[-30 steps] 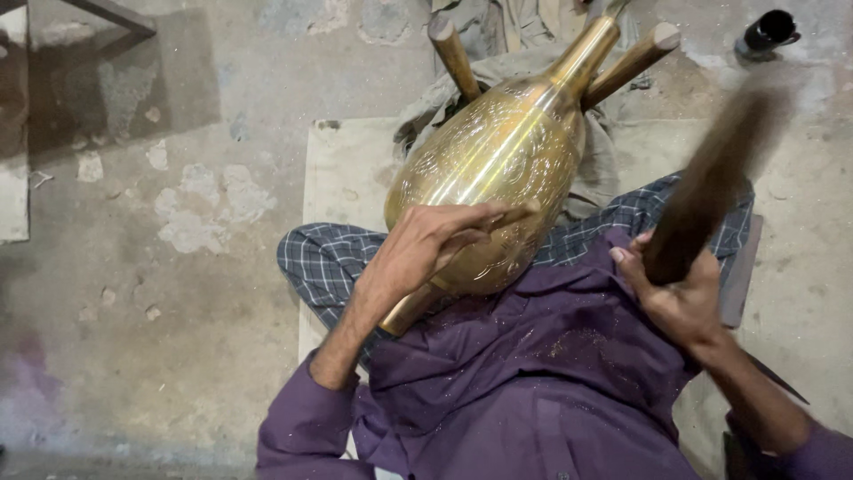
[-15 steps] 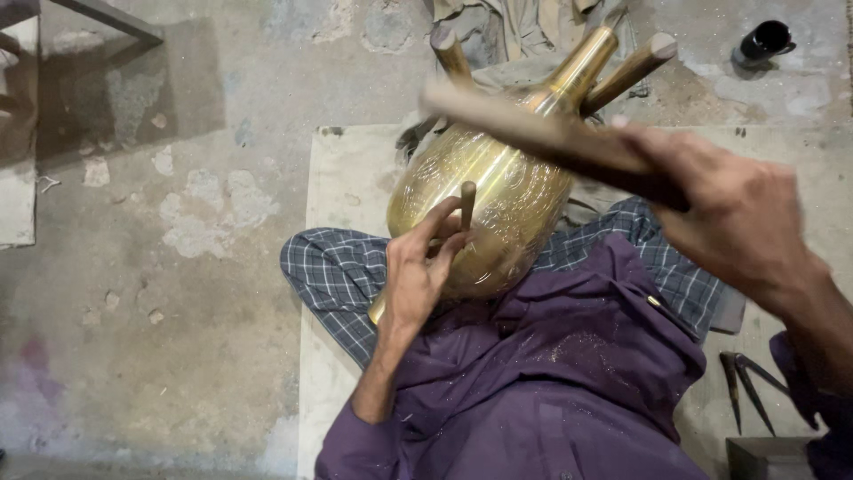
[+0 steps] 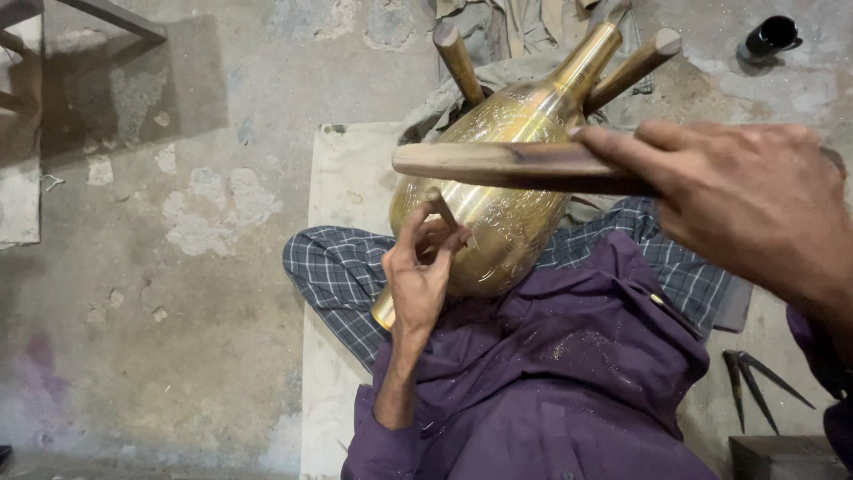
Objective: The person sits cross-legged on the floor with a large brass vessel resting on their lap and engraves a decorative pattern into its surface. They hold a small punch against the brass with one hand and repeatedly strike it with a wooden mallet held in the other hand, repositioning the punch across the vessel to continue the design.
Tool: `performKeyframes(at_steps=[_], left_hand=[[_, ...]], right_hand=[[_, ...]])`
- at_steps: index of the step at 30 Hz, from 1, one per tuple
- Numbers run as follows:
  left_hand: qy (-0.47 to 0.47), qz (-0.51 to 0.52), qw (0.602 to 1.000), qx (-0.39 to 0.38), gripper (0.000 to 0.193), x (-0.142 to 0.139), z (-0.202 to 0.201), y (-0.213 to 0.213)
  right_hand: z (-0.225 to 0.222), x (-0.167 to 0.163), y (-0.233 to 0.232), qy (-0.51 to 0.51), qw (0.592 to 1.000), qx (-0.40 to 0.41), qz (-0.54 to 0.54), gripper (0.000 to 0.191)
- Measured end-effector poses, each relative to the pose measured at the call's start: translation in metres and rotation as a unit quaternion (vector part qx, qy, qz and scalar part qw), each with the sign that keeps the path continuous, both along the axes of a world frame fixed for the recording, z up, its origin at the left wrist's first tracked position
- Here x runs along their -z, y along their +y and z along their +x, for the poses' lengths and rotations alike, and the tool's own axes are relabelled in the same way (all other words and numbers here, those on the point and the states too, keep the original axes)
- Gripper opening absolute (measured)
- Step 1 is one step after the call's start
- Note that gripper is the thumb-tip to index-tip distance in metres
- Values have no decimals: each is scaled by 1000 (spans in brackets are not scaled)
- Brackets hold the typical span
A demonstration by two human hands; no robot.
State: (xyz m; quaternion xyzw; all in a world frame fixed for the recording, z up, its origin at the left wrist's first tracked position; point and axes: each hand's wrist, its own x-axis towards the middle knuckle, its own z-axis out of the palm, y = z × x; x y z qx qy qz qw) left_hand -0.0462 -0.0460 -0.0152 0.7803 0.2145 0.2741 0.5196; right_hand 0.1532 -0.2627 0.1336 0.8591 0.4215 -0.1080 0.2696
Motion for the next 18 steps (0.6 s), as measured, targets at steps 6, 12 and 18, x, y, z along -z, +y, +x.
performKeyframes(at_steps=[6, 12, 18], left_hand=[[-17, -49, 997, 55, 52, -8, 10, 6], [63, -5, 992, 112, 49, -14, 19, 20], [49, -6, 989, 136, 51, -16, 19, 20]], right_hand=[[12, 24, -8, 44, 964, -4, 261, 79], [18, 51, -11, 39, 983, 5, 177, 66], [22, 65, -18, 14, 988, -33, 153, 51]])
